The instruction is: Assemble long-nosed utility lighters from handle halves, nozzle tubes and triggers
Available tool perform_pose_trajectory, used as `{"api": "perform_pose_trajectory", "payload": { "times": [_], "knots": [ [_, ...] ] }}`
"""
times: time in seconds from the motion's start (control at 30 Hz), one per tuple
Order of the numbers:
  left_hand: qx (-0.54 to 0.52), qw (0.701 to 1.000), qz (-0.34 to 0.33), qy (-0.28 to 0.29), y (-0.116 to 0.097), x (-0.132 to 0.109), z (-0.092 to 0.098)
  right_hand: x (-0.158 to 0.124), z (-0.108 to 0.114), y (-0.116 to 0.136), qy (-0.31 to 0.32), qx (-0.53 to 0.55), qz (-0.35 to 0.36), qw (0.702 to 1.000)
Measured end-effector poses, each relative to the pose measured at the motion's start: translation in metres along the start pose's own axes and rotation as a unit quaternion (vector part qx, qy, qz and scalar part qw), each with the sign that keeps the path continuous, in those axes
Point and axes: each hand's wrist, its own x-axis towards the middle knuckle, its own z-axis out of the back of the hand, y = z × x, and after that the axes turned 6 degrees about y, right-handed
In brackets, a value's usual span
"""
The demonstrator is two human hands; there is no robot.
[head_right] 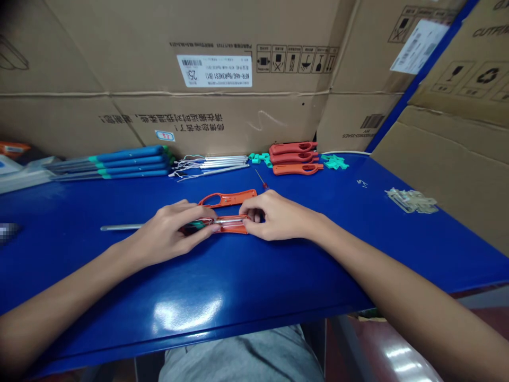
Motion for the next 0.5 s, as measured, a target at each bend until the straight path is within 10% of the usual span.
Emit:
{"api": "perform_pose_trajectory", "payload": {
  "times": [0.5],
  "knots": [
    [-0.065, 0.997, 0.040, 0.034, -0.0018, -0.0011, 0.0018, -0.0009, 0.0014, -0.0007, 0.014, -0.015, -0.020, 1.000]
  ]
}}
